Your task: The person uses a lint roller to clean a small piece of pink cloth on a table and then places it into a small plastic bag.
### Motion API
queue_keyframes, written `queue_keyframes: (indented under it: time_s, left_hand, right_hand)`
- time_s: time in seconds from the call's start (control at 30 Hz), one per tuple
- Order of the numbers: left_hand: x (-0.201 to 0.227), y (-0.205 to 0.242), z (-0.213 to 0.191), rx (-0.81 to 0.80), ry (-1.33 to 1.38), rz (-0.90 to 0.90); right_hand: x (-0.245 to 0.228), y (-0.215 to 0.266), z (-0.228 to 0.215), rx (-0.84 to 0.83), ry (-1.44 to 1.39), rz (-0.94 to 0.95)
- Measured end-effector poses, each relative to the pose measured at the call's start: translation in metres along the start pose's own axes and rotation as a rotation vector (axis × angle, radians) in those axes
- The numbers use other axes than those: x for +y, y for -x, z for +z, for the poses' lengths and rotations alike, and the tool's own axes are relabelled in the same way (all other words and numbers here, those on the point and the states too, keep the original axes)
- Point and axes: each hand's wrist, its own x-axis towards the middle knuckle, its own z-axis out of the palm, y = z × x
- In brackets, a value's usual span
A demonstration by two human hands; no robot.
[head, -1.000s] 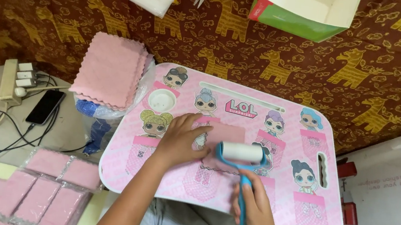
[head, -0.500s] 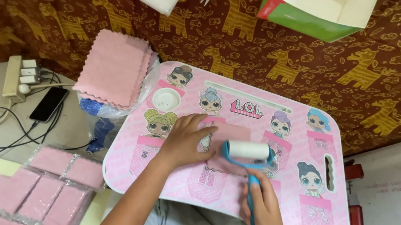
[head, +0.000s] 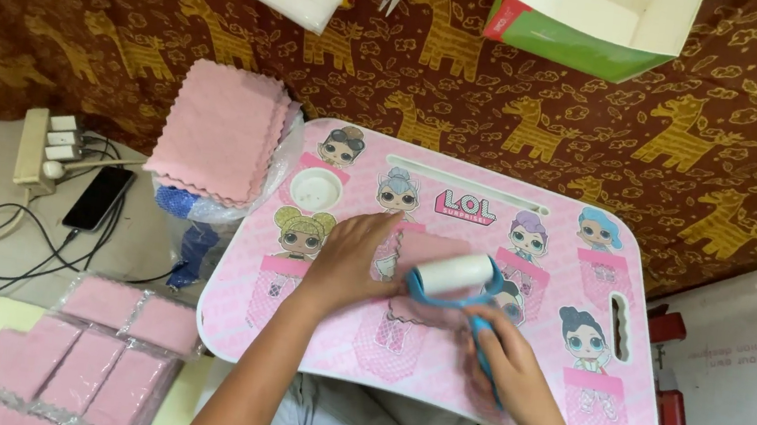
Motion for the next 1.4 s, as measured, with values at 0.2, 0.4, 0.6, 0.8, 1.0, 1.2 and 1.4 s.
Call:
queue_keyframes:
  time_s: [0.2, 0.4, 0.6, 0.8, 1.0, 1.2, 1.4]
  left_hand:
    - [0.011, -0.007, -0.020, -0.201, 0.134, -0.130]
    - [0.002, -0.004, -0.012, -0.179, 0.112, -0.095]
    - [-0.005, -0.002, -0.004, -0.160, 0.089, -0.054]
    - [0.008, 0.002, -0.018, -0.194, 0.033, -0.054]
    - [0.001, 0.002, -0.007, -0.130, -0.008, -0.058]
    - [0.001, 0.000, -0.005, -0.098, -0.017, -0.077]
    - [-0.003, 0.000, -0.003, -0.125, -0.025, -0.096]
  right_hand:
    - [-0.055, -0.044, 0.030, -0.056, 0.195, -0.158]
    - [-0.044, -0.034, 0.028, -0.045, 0.136, -0.096]
    - [0.015, 0.013, -0.015, -0.020, 0.092, -0.070]
    - [0.076, 0.018, -0.085, -0.121, -0.082, -0.108]
    - [0.026, -0.023, -0.084, -0.274, 0.056, -0.110]
    - [-0.018, -0.076, -0.045, -0.525, 0.178, -0.150]
    - [-0.012, -0.078, -0.044, -0.567, 0.149, -0.096]
